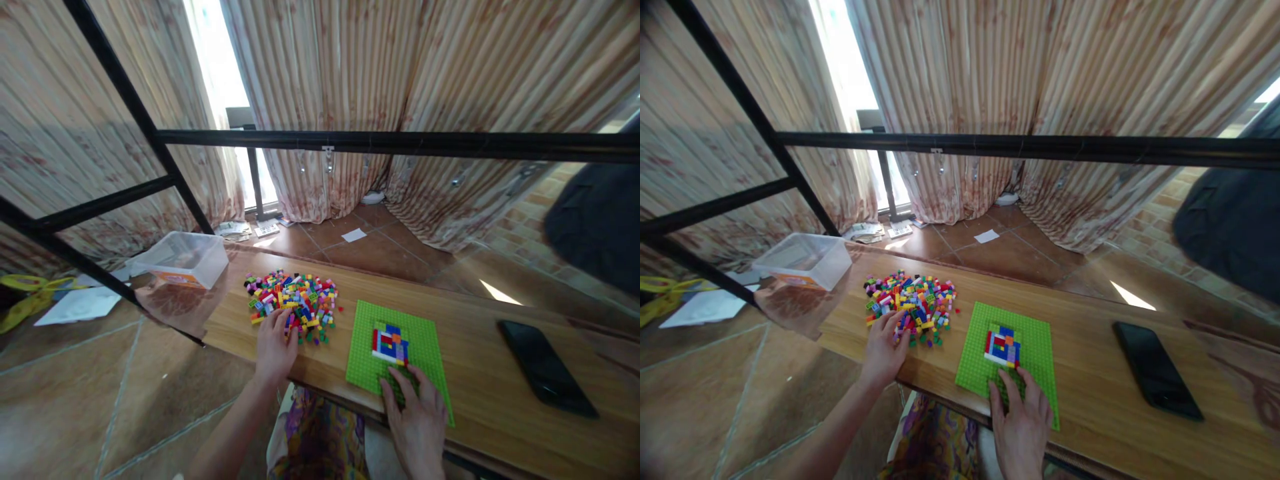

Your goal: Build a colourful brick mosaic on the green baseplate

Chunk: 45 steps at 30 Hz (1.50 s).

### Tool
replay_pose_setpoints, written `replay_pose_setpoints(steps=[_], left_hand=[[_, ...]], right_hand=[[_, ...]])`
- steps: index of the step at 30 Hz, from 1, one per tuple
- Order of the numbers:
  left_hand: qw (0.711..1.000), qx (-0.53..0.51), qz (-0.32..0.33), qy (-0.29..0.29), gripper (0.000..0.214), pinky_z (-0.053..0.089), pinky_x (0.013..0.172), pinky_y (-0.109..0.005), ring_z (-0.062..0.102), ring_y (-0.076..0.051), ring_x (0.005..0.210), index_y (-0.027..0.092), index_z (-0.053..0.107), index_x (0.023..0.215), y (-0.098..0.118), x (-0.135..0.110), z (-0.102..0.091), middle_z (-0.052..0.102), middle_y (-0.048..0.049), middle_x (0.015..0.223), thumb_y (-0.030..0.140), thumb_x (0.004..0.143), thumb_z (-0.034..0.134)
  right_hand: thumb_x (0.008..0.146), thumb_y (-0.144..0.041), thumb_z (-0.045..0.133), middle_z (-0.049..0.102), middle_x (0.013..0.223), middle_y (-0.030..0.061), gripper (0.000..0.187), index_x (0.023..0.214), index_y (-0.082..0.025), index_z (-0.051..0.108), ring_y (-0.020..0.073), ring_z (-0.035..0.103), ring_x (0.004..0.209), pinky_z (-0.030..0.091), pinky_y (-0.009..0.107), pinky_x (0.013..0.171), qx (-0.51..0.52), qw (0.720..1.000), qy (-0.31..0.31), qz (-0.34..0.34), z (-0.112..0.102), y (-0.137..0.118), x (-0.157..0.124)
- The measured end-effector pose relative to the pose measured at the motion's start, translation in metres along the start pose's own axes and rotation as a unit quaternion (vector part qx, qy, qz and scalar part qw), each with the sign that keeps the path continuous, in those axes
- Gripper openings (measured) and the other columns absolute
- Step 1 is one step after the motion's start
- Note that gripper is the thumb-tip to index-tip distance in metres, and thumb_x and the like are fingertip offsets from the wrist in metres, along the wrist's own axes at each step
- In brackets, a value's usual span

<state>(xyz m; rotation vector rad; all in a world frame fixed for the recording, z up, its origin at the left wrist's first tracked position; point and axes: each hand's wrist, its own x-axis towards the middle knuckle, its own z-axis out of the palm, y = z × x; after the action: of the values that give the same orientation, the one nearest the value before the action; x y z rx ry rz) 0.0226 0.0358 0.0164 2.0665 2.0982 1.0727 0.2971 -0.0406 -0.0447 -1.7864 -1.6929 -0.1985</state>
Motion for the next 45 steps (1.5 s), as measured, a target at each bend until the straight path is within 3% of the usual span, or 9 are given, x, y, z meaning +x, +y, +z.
replay_pose_setpoints(steps=[5, 10, 19, 25, 29, 32, 36, 41, 45], left_hand=[[0.997, 0.037, 0.039, -0.057, 0.050, 0.041, 0.099, -0.044, 0.050, -0.028, 0.114, 0.016, 0.052, 0.127, 0.008, 0.017, 0.004, 0.057, -0.0103, 0.125, 0.022, 0.078, 0.059], [0.994, 0.036, 0.050, -0.091, 0.041, 0.042, 0.095, -0.043, 0.055, -0.025, 0.105, 0.017, 0.055, 0.122, 0.011, 0.023, 0.010, 0.064, -0.0085, 0.114, 0.020, 0.081, 0.055], [0.997, -0.043, 0.027, -0.059, 0.042, 0.047, 0.095, -0.040, 0.059, -0.023, 0.106, 0.018, 0.053, 0.123, 0.014, 0.021, 0.003, 0.065, -0.0078, 0.113, 0.021, 0.081, 0.057], [0.994, -0.072, 0.057, -0.059, 0.042, 0.049, 0.095, -0.038, 0.059, -0.022, 0.108, 0.022, 0.052, 0.124, 0.035, 0.010, -0.006, 0.063, -0.0067, 0.117, 0.023, 0.083, 0.057], [0.990, -0.070, 0.097, -0.072, 0.048, 0.048, 0.096, -0.041, 0.057, -0.024, 0.109, 0.020, 0.051, 0.127, 0.051, -0.003, -0.001, 0.062, -0.0091, 0.118, 0.019, 0.080, 0.058], [0.983, -0.081, 0.130, -0.103, 0.052, 0.047, 0.098, -0.043, 0.056, -0.025, 0.111, 0.018, 0.050, 0.129, 0.061, -0.014, 0.000, 0.061, -0.0100, 0.119, 0.011, 0.077, 0.057], [0.977, -0.125, 0.123, -0.124, 0.051, 0.047, 0.099, -0.041, 0.055, -0.023, 0.114, 0.020, 0.050, 0.129, 0.065, -0.022, -0.001, 0.060, -0.0096, 0.121, 0.011, 0.079, 0.056], [0.962, -0.205, 0.077, -0.161, 0.039, 0.053, 0.091, -0.034, 0.061, -0.020, 0.104, 0.019, 0.054, 0.121, 0.061, -0.022, -0.005, 0.063, -0.0082, 0.114, 0.020, 0.082, 0.059], [0.953, -0.223, 0.088, -0.183, 0.033, 0.053, 0.089, -0.033, 0.062, -0.019, 0.101, 0.019, 0.055, 0.117, 0.061, -0.022, -0.006, 0.064, -0.0075, 0.109, 0.023, 0.084, 0.059]], right_hand=[[0.088, -0.056, 0.043, 0.056, 0.119, 0.0144, 0.044, 0.104, -0.023, 0.069, 0.0335, 0.050, 0.107, 0.040, 0.050, 0.084, -0.003, 1.000, -0.005, -0.005, -0.001, 0.002, -0.001], [0.088, -0.055, 0.044, 0.056, 0.120, 0.0143, 0.043, 0.105, -0.023, 0.068, 0.0333, 0.050, 0.108, 0.040, 0.049, 0.085, -0.004, 1.000, -0.007, -0.008, -0.003, 0.000, 0.000], [0.089, -0.051, 0.047, 0.056, 0.119, 0.0138, 0.039, 0.104, -0.022, 0.069, 0.0315, 0.051, 0.107, 0.041, 0.048, 0.085, 0.000, 1.000, -0.009, -0.010, -0.006, -0.001, 0.002], [0.089, -0.037, 0.053, 0.062, 0.118, 0.0096, 0.026, 0.107, -0.024, 0.068, 0.0270, 0.053, 0.105, 0.040, 0.048, 0.092, 0.077, 0.997, 0.000, 0.007, -0.026, -0.043, 0.020], [0.087, -0.039, 0.053, 0.066, 0.109, 0.0090, 0.036, 0.118, -0.021, 0.061, 0.0187, 0.062, 0.086, 0.051, 0.033, 0.076, 0.296, 0.942, -0.127, 0.091, -0.025, -0.091, 0.048], [0.082, -0.040, 0.060, 0.068, 0.102, 0.0082, 0.043, 0.119, -0.019, 0.061, 0.0186, 0.064, 0.082, 0.052, 0.032, 0.074, 0.380, 0.898, -0.154, 0.158, -0.016, -0.111, 0.064], [0.078, -0.039, 0.062, 0.071, 0.099, 0.0074, 0.032, 0.103, -0.020, 0.069, 0.0213, 0.065, 0.088, 0.051, 0.035, 0.081, 0.453, 0.849, -0.182, 0.200, -0.007, -0.110, 0.067], [0.079, -0.047, 0.060, 0.072, 0.083, 0.0072, 0.039, 0.102, -0.016, 0.068, 0.0170, 0.062, 0.061, 0.051, 0.030, 0.058, 0.537, 0.763, -0.224, 0.281, -0.004, -0.101, 0.059], [0.081, -0.050, 0.057, 0.069, 0.075, 0.0048, 0.041, 0.100, -0.015, 0.069, 0.0141, 0.057, 0.057, 0.047, 0.026, 0.054, 0.545, 0.757, -0.234, 0.275, -0.004, -0.100, 0.055]])
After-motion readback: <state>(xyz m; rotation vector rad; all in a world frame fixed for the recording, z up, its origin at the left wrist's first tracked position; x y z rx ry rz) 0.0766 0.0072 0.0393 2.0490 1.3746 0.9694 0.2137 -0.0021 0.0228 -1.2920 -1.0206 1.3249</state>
